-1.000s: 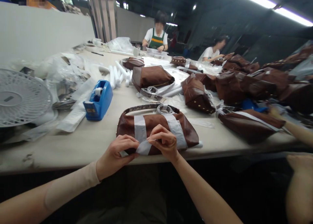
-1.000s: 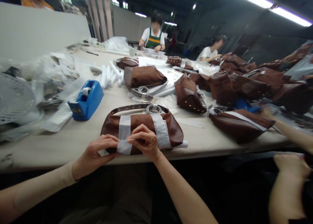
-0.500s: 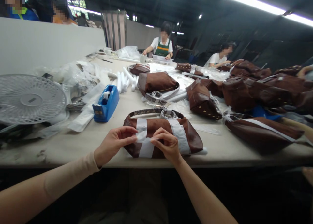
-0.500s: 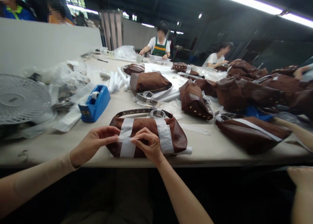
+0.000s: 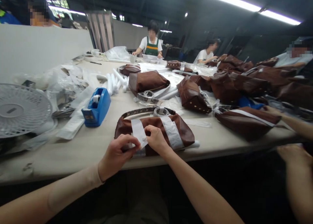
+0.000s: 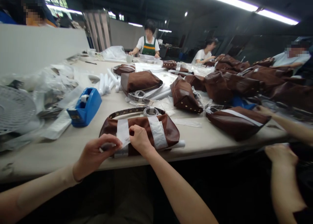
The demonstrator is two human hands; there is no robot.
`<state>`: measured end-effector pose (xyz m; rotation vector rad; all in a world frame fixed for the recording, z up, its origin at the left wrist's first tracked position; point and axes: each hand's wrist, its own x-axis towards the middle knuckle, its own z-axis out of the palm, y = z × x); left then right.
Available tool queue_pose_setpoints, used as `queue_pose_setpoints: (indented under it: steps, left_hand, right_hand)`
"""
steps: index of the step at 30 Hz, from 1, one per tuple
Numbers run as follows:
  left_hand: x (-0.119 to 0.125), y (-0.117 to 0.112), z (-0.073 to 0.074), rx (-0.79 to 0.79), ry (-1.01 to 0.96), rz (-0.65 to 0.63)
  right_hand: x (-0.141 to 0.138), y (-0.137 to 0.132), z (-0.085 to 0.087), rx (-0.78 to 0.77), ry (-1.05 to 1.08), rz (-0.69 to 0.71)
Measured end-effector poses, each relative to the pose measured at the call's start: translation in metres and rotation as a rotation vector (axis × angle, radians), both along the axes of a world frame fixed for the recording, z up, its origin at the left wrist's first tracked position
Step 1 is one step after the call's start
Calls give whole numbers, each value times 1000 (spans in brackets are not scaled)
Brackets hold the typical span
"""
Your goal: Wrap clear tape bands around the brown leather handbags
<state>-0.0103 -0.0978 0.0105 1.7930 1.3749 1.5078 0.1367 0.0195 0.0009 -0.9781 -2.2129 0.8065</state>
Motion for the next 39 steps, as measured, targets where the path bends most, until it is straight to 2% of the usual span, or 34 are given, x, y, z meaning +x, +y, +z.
queue_pose_setpoints:
  steps: [3,7,11,16,23,33,36,39]
  left_hand:
    - [1,-4,-14,136,222,-39]
    - [-2,-3,-21,208,330,-88]
    - [-6,-3,-23,224,338,-121]
    - [-8,-5,-26,271,454,-120]
    - [-7,-8,-24,171,509,-90]
    - [-12,-12,-23,285,839,-100]
    - [-14,-7,-22,300,865,-102]
    - [-14,-6,-23,318,863,-119]
  right_hand:
    - [-2,6,2,-47,-60,-9]
    - [-3,11,5,-87,-77,26]
    - [-2,11,7,-93,-99,41]
    - [-5,11,6,-75,-101,8]
    - [-6,13,-1,-95,-44,-34]
    - [-14,17,0,-26,-197,-45]
    - [-13,20,2,-27,-203,-41]
    - [-5,23,5,-88,-167,30]
